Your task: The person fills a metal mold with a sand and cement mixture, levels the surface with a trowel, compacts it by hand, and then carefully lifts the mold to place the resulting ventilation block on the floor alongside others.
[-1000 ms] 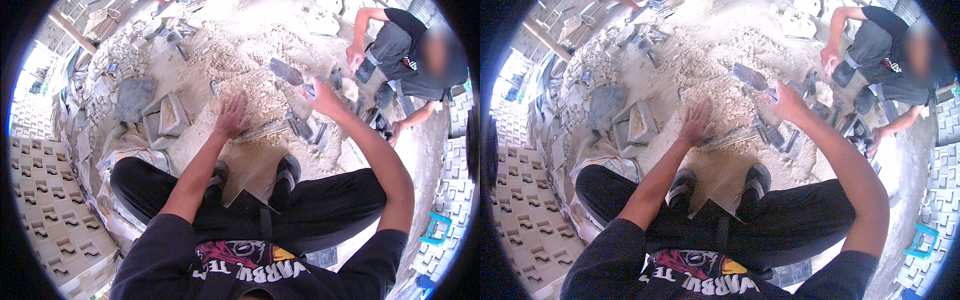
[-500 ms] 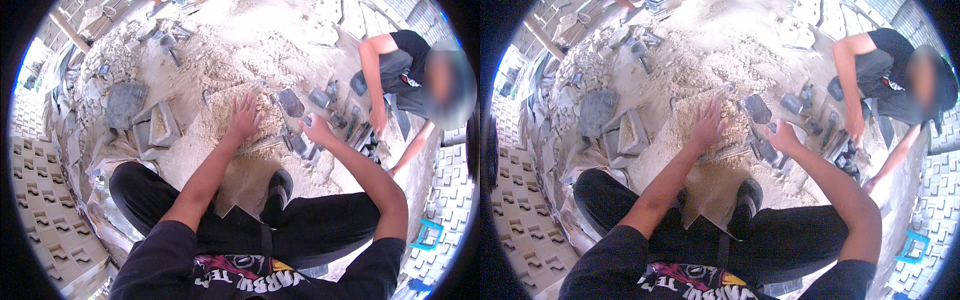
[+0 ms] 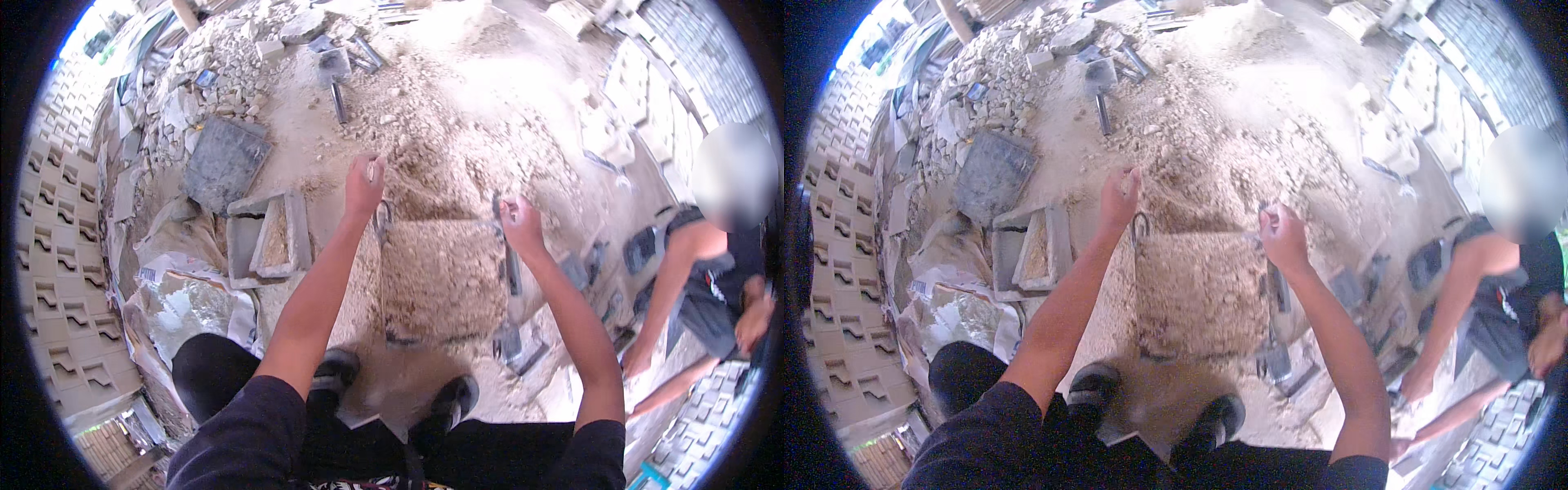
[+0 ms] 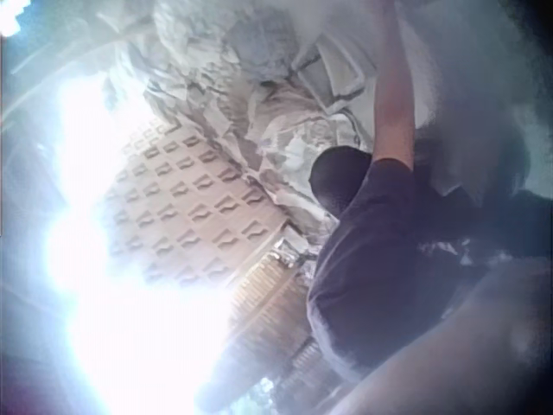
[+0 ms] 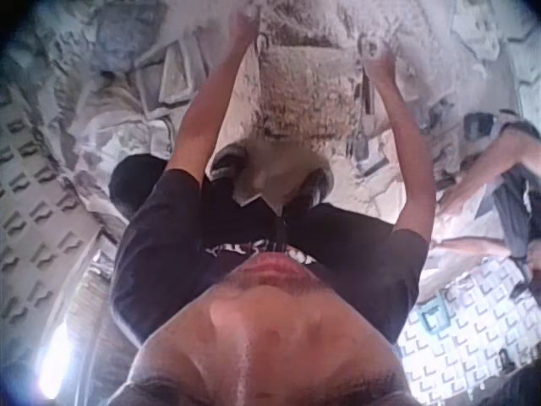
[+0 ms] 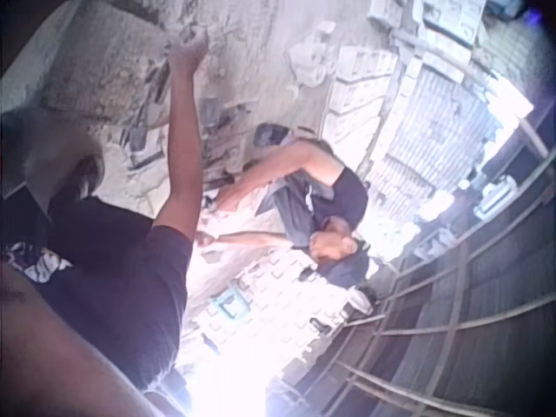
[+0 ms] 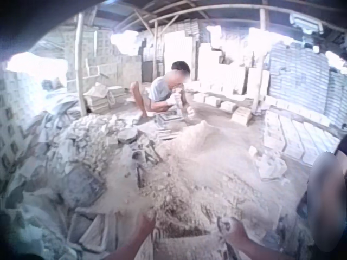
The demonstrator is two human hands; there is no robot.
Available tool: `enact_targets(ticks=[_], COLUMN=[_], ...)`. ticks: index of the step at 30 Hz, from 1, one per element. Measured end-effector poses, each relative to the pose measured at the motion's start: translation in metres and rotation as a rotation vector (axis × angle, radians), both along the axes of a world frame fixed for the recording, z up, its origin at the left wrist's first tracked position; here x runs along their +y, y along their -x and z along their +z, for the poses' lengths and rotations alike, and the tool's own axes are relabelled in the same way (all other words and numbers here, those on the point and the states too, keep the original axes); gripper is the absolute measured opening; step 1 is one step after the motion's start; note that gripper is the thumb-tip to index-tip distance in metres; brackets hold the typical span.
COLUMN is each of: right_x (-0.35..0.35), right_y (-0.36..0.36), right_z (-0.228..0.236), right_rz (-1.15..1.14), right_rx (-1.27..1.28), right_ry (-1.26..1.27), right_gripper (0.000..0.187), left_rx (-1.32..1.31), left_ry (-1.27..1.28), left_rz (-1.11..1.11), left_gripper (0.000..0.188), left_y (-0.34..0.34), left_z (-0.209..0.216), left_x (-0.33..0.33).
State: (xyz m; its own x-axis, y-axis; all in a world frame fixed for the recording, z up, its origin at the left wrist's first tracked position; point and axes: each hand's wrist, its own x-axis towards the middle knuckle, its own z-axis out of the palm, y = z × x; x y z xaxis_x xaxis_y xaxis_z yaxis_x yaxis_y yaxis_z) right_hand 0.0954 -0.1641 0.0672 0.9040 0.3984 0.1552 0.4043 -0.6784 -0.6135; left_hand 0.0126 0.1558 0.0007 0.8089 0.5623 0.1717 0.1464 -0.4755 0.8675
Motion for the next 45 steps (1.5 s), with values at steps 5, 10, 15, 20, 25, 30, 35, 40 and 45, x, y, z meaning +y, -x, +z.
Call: enact_targets(ticks=[5, 10, 15, 20, 25, 30, 35, 40, 45], right_x=[0.149, 0.280, 0.386, 0.438, 0.447, 0.442, 0.439, 0.475, 0.476], right_y=[-0.069, -0.185, -0.275, -0.282, -0.287, -0.294, -0.271, -0.291, -0.288], right_z=[0.001, -0.071, -0.132, -0.141, -0.113, -0.050, -0.004, -0.029, -0.006], right_rz=[0.135, 0.109, 0.018, -0.042, -0.074, -0.071, 0.073, 0.140, -0.073], right_rx=[0.072, -0.010, -0.023, -0.196, -0.034, -0.217, -0.348, 0.049, 0.170], right_ry=[-0.083, -0.239, -0.218, -0.026, -0.079, -0.236, -0.452, -0.521, -1.137], right_gripper=[0.019, 0.022, 0.033, 0.043, 0.041, 0.038, 0.040, 0.050, 0.049], left_rx=[0.198, 0.459, 0.486, 0.535, 0.533, 0.522, 0.510, 0.479, 0.527], left_ry=[-0.427, -0.517, -0.561, -0.509, -0.479, -0.448, -0.419, -0.426, -0.501], left_rz=[0.203, 0.145, 0.133, 0.126, 0.132, 0.134, 0.152, 0.150, 0.160], left_gripper=[0.050, 0.056, 0.055, 0.057, 0.058, 0.058, 0.058, 0.058, 0.058], left_y=[-0.044, -0.054, -0.056, -0.055, -0.057, -0.057, -0.056, -0.061, -0.053], left_z=[-0.090, -0.105, -0.094, -0.089, -0.085, -0.085, -0.087, -0.086, -0.097], left_x=[0.056, 0.046, 0.047, 0.051, 0.055, 0.052, 0.051, 0.048, 0.057])
